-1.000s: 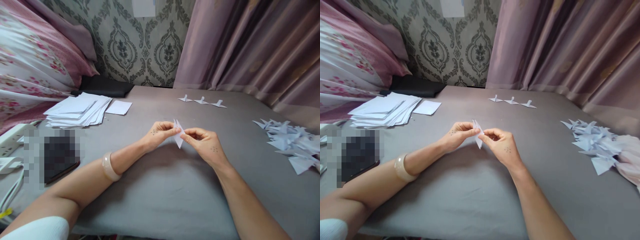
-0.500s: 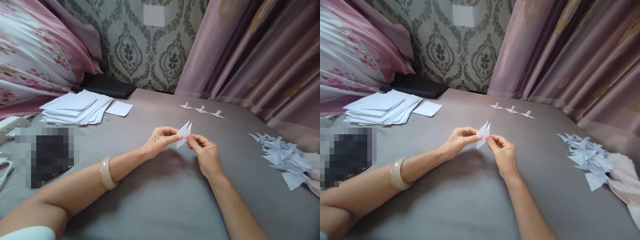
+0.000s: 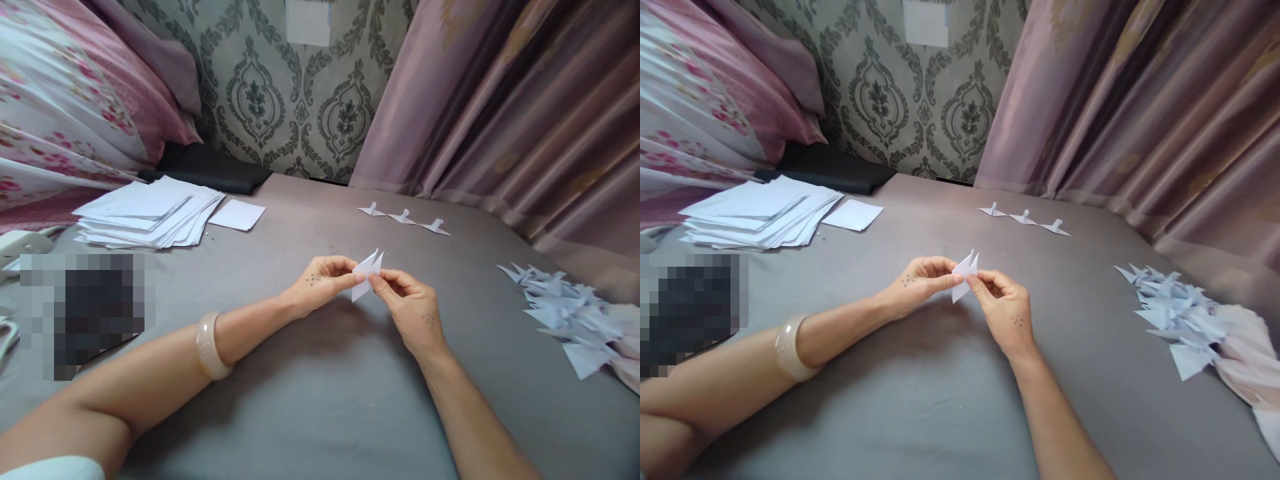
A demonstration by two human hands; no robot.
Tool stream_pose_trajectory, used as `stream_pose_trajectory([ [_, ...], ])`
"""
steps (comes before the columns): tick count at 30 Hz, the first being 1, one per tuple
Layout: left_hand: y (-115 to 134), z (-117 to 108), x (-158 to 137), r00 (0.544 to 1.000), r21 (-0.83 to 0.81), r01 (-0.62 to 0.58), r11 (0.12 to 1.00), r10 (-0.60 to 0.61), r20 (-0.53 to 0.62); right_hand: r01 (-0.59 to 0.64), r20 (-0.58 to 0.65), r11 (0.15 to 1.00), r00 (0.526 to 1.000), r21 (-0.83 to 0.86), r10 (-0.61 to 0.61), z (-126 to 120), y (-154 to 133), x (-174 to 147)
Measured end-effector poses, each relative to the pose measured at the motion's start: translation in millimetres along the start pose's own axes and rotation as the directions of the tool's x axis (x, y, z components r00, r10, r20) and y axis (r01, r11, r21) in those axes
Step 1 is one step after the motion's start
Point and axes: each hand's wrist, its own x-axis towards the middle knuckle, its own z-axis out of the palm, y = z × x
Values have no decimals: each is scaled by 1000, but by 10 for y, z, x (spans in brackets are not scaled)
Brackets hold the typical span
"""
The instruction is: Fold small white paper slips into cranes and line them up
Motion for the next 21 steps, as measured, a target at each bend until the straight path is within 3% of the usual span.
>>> stream_pose_trajectory([
  [4, 5, -19, 3, 999, -9, 20, 1000, -19, 39, -63, 15, 996, 998, 63, 62, -2, -30, -1],
  [10, -8, 3, -16, 998, 49, 48, 998, -50, 48, -61, 49, 976, 997, 209, 52, -18, -57, 6],
  [17, -2, 57, -44, 995, 35, 86, 996, -87, 44, 58, -43, 988, 998, 142, -53, -32, -39, 0],
  [21, 0, 43, -36, 997, 69, 72, 995, -73, 12, 0, 4, 986, 1000, 169, -1, -27, -50, 4],
])
